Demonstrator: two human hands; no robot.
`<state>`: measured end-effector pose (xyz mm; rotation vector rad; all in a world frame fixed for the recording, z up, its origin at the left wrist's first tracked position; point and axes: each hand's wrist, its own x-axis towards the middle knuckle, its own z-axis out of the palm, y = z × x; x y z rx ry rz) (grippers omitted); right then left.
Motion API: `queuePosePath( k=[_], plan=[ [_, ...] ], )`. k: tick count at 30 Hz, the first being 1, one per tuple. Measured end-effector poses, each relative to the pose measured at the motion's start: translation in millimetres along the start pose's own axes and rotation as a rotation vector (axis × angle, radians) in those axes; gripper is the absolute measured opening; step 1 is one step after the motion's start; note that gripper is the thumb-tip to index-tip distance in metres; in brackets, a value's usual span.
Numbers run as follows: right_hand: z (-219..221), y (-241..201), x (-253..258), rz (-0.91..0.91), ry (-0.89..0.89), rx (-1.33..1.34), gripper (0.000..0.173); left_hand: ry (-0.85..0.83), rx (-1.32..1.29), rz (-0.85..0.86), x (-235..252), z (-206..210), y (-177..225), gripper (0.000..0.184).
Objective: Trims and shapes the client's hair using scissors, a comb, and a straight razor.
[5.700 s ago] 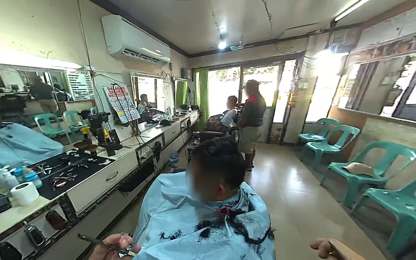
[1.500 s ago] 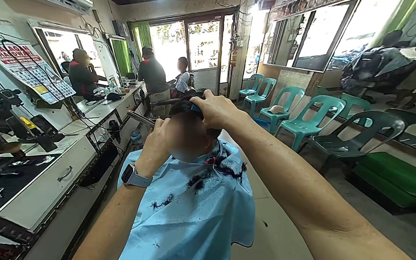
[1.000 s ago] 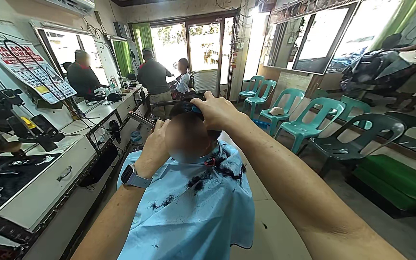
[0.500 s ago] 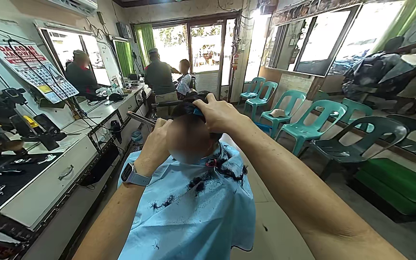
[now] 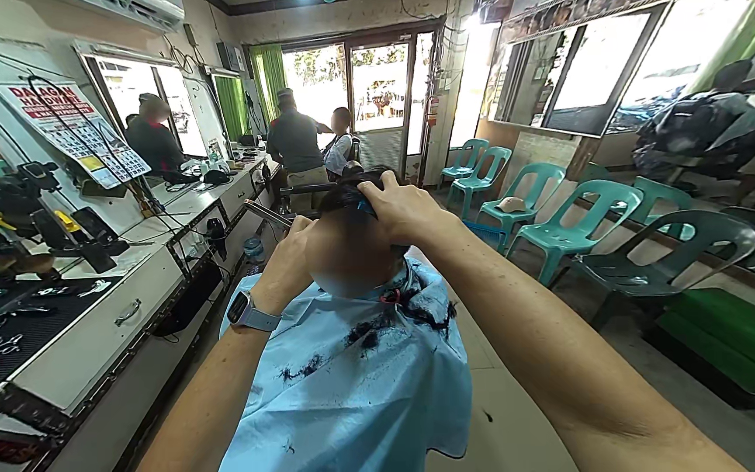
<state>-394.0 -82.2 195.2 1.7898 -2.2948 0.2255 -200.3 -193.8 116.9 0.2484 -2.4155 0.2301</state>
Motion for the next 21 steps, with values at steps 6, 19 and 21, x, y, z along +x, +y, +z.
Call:
queuePosePath(
  k=[6, 19, 21],
  plan=[
    [-1.1, 2.8, 2.1, -0.005, -0.013, -0.015, 0.104, -0.005, -0.014, 0.001, 2.5, -0.6, -0.9, 0.015],
    [-2.6, 4.6, 2.4, -0.011, -0.005, -0.021, 0.101, -0.024, -0.040, -0.004, -0.9, -0.8, -1.6, 0.015],
    [-2.8, 4.5, 1.7, -0.015, -0.003, -0.009, 0.100, -0.037, -0.040, -0.009, -2.3, -0.6, -1.5, 0.015]
  ],
)
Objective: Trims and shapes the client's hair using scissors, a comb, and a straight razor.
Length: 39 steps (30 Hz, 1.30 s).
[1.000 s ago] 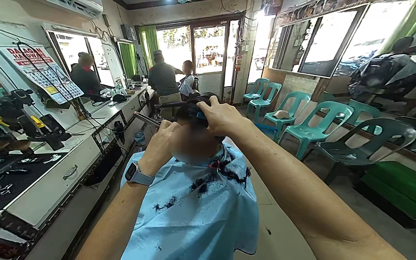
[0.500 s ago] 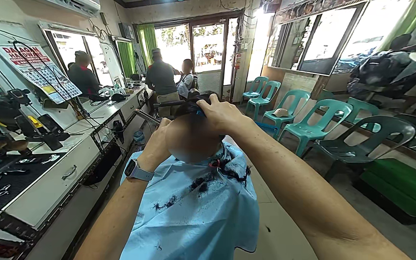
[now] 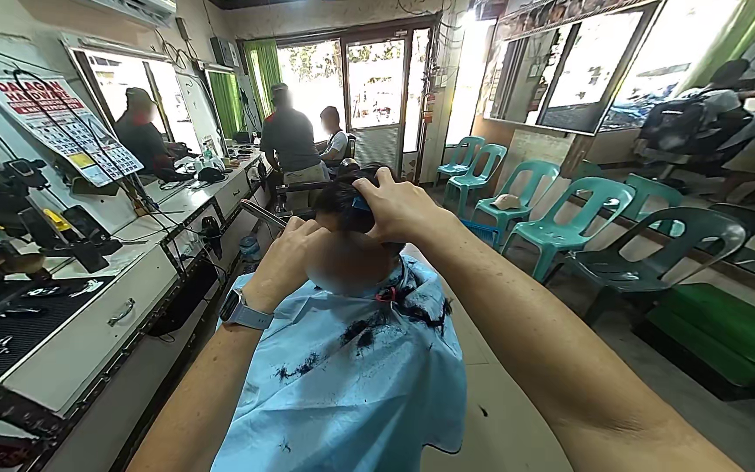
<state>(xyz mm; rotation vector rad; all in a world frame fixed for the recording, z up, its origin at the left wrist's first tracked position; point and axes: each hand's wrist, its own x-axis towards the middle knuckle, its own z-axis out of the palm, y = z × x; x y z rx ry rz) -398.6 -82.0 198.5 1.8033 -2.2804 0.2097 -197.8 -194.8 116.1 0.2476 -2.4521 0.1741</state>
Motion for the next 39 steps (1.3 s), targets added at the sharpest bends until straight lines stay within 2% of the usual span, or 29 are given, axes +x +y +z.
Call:
queuePosePath(
  k=[8, 13, 20, 27, 32, 39],
  plan=[
    [0.7, 0.4, 0.6, 0.000, 0.002, 0.001, 0.101, 0.005, 0.011, -0.005, -6.4, 6.9, -1.0, 0.014],
    [2.2, 0.3, 0.3, 0.001, 0.004, -0.005, 0.102, 0.085, 0.037, -0.007, -5.3, -2.6, 8.8, 0.016],
    [5.7, -4.4, 0.5, 0.028, 0.004, -0.032, 0.108, 0.072, 0.059, -0.021, -8.2, 4.9, 7.6, 0.015],
    [4.4, -4.9, -0.4, 0.028, 0.011, -0.019, 0.102, -0.003, 0.088, -0.019, -12.5, 13.6, 11.0, 0.016],
    [2.2, -5.4, -1.8, 0.019, 0.010, -0.019, 0.102, 0.058, 0.087, -0.039, -10.2, 10.8, 14.5, 0.016],
    [-6.7, -13.7, -14.2, 0.030, -0.001, 0.018, 0.097, 0.001, 0.093, -0.012, -14.2, 18.1, 12.3, 0.015]
  ],
)
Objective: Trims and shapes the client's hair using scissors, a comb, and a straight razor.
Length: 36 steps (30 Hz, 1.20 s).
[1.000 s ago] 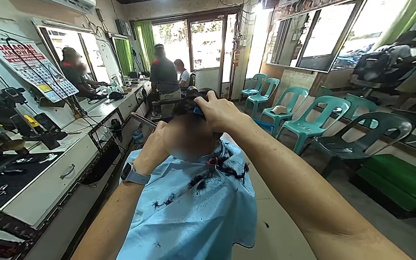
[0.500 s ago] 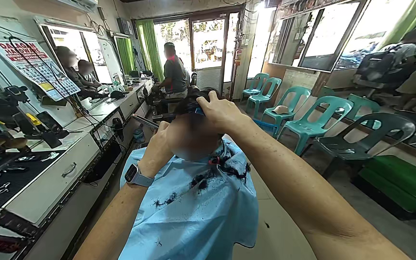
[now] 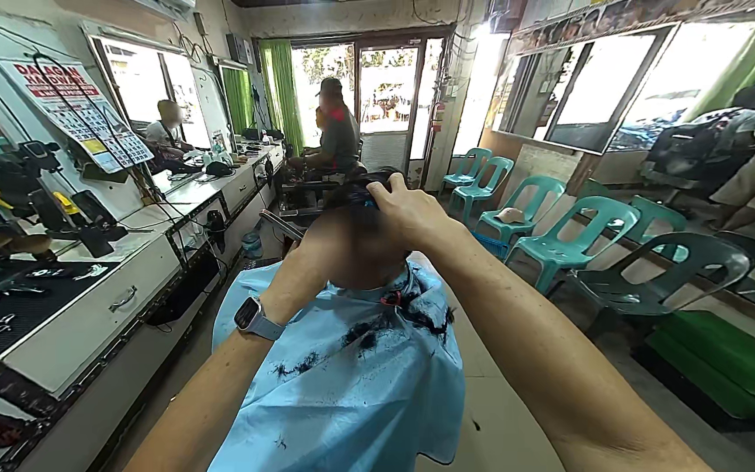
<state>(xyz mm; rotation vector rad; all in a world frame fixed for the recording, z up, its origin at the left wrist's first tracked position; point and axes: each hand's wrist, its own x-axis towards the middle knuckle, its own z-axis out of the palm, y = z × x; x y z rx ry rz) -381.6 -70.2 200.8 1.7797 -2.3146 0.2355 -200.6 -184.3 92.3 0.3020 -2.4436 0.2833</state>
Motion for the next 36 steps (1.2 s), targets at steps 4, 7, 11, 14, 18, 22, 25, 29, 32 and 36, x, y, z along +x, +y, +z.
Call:
queuePosePath(
  k=[4, 7, 11, 14, 18, 22, 25, 29, 32, 36],
  plan=[
    [-4.8, -3.6, -4.8, 0.003, -0.010, 0.012, 0.096, 0.069, -0.008, -0.034, 0.1, 0.3, -0.8, 0.016],
    [-1.3, -1.0, -2.2, 0.000, 0.006, 0.011, 0.098, 0.015, -0.001, 0.000, -3.2, 5.4, -0.3, 0.015],
    [5.9, 7.1, 7.4, -0.003, 0.027, -0.032, 0.101, 0.044, -0.006, -0.010, 0.6, 2.4, -0.6, 0.015],
    [-3.4, -3.2, -1.7, 0.018, -0.010, 0.007, 0.097, 0.076, -0.005, -0.024, -1.2, 2.8, -0.2, 0.016],
    [5.3, 4.7, 6.3, 0.019, 0.023, -0.042, 0.101, 0.015, 0.013, 0.024, -6.4, 8.0, 2.0, 0.017],
    [10.1, 8.7, 10.6, 0.002, 0.058, -0.062, 0.101, 0.110, 0.009, 0.010, -4.2, 1.0, 3.1, 0.018],
    [11.0, 8.4, 10.5, 0.001, 0.063, -0.066, 0.101, 0.091, 0.037, 0.015, -9.8, 7.1, 2.6, 0.018],
    [11.8, 8.1, 9.8, 0.007, 0.073, -0.073, 0.102, 0.060, 0.066, 0.032, -13.6, 12.1, 3.3, 0.018],
    [12.7, 7.3, 8.5, 0.003, 0.096, -0.061, 0.102, 0.117, 0.056, 0.014, -11.3, 7.2, 3.8, 0.020],
    [13.9, 7.8, 8.9, 0.008, 0.103, -0.070, 0.102, 0.070, 0.091, 0.048, -17.2, 15.4, 4.9, 0.019]
  ],
)
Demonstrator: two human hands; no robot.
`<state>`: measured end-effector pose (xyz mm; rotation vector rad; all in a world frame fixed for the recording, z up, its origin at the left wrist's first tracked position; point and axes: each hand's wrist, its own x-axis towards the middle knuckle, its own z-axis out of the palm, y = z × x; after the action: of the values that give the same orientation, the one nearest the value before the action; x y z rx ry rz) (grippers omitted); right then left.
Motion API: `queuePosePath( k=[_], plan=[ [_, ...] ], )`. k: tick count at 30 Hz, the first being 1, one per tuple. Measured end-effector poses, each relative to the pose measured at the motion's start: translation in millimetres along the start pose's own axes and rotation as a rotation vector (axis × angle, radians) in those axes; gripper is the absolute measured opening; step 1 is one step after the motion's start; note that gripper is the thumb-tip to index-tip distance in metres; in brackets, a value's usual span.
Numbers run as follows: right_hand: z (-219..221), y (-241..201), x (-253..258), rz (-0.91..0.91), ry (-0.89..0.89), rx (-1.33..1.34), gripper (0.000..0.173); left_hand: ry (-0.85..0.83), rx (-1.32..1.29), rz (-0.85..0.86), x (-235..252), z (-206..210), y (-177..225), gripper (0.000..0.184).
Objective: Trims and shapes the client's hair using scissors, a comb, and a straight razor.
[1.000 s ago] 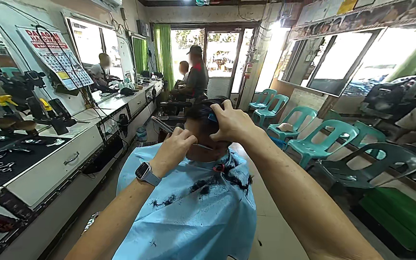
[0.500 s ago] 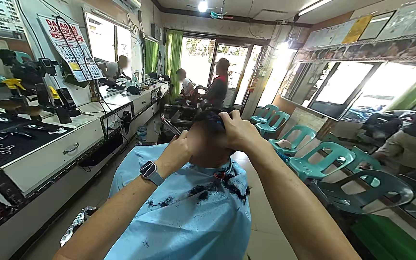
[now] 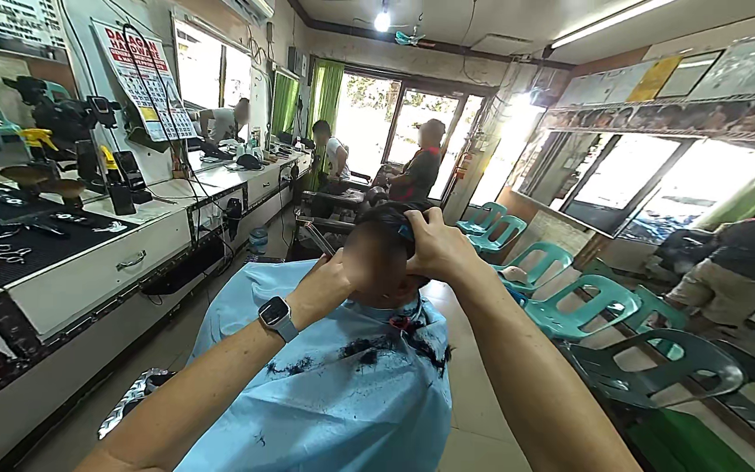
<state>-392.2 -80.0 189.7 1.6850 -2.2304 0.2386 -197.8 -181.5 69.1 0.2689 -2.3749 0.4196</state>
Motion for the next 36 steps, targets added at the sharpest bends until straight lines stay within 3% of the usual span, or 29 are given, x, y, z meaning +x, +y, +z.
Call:
queuePosePath(
  k=[6, 11, 17, 21, 36],
  plan=[
    [-2.2, -1.3, -1.0, 0.008, -0.017, 0.018, 0.102, 0.055, -0.019, -0.018, 3.2, -4.2, 1.2, 0.022],
    [-3.6, -1.9, -1.8, 0.016, -0.031, 0.027, 0.102, -0.026, 0.011, 0.028, -0.2, -0.4, 0.4, 0.021],
    [-3.5, -2.3, -3.6, 0.006, -0.022, 0.044, 0.101, 0.060, 0.002, -0.004, -0.3, -3.1, 1.2, 0.022],
    [-3.6, -2.4, -5.3, 0.008, -0.013, 0.039, 0.101, -0.013, 0.014, 0.021, -4.1, 0.5, 1.6, 0.019],
    [-0.8, 1.3, -4.1, -0.001, -0.015, 0.046, 0.100, -0.024, -0.014, 0.004, -20.4, 10.3, -1.0, 0.020]
  ],
)
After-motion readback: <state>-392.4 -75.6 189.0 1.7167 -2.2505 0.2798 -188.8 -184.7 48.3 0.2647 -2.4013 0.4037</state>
